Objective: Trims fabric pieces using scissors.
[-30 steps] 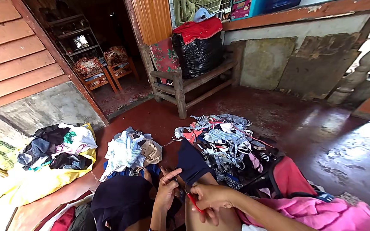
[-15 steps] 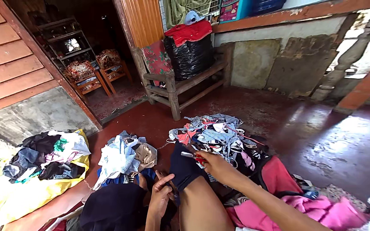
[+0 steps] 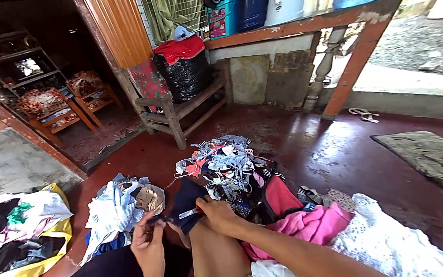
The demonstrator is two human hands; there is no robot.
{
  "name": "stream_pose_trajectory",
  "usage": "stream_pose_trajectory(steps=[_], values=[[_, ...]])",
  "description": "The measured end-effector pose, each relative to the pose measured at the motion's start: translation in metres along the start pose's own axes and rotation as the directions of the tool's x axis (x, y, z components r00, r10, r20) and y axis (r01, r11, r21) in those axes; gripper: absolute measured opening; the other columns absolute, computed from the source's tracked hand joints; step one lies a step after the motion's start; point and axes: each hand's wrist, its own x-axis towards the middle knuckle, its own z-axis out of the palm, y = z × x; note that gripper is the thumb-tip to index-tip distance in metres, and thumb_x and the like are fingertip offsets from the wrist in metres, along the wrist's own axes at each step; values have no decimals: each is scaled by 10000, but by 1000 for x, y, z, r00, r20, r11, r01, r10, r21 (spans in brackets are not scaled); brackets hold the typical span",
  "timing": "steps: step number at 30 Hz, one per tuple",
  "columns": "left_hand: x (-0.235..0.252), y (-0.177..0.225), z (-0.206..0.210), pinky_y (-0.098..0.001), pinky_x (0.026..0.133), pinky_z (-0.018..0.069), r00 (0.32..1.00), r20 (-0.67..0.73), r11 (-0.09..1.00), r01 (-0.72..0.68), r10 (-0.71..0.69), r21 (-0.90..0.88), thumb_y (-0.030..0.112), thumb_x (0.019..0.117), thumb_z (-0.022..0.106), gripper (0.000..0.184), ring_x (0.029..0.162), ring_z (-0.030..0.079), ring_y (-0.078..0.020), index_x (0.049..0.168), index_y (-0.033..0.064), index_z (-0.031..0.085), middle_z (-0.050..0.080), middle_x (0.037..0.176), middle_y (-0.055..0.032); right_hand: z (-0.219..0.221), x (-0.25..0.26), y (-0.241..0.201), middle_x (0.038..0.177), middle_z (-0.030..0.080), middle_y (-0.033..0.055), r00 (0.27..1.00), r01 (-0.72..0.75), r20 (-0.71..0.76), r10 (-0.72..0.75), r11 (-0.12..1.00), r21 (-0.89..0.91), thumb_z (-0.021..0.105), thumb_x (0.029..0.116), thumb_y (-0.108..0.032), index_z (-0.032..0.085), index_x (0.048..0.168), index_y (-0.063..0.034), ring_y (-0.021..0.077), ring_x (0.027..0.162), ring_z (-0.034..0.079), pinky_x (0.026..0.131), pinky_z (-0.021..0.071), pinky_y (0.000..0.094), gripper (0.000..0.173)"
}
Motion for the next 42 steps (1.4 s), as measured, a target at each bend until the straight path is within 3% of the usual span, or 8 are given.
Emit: stream_pose_trajectory(steps=[5,10,18,23,28,34,38,42], values=[[59,54,95,-314,735,618,979,24,974,-203,202,97,-8,863,723,261,818,690,-141,1116,-18,657,693,1000,-72,4,5,-2,1303,578,256,1000,-16,-2,16,999,-31,524,971,-130,519,1370,-110,473,1015,658,754,540,644,399],[82,39,144,-506,1151,429,827,522,926,-5,-208,377,158,890,744,894,1482,378,-196,1629,255,250,343,1641,-7,-2,5,6,1253,617,242,1000,-7,-21,7,1000,0,551,951,-145,561,1344,-130,456,1010,664,752,531,648,394],[56,-6,67,-437,1129,465,765,610,963,47,-205,265,626,759,803,1048,1409,480,-249,1516,5,430,496,1523,-154,-23,11,23,1048,689,175,993,30,-115,0,965,262,611,947,-276,631,1174,-109,384,1010,671,796,514,648,283],[55,-19,63,-415,1188,390,784,568,904,-21,-249,426,492,703,885,1052,1457,410,-204,1546,72,414,443,1572,-112,-37,19,41,994,695,75,917,259,-387,-94,879,400,622,942,-220,688,1096,-121,228,948,672,834,548,502,195],[53,-40,81,-404,1118,471,866,447,953,100,-225,285,341,675,919,1259,1411,469,-244,1621,43,142,417,1567,-184,-70,9,40,938,675,54,774,602,-554,-307,628,493,669,931,-59,692,1074,-37,119,823,638,754,560,330,147],[45,-47,121,-398,1048,555,756,594,959,172,-276,226,295,685,936,1000,1217,638,-148,1532,136,429,659,1334,-38,-124,-20,41,909,676,-45,808,586,-568,-155,118,802,551,985,-138,666,1077,-195,28,716,596,613,513,213,158],[41,-45,138,-378,952,590,704,645,955,218,-298,203,206,814,837,418,1061,688,-178,1160,15,704,710,1129,-100,-143,-31,53,946,721,3,822,554,-568,-40,-176,814,532,1039,-263,669,1121,-225,79,793,699,686,604,256,164],[37,-47,127,-366,862,588,662,682,938,331,-311,106,143,922,721,215,930,694,-178,1063,-16,691,719,991,-100,-155,-32,69,894,743,4,844,535,-514,153,-307,787,457,1060,-195,655,1013,-208,90,802,718,738,611,268,204]])
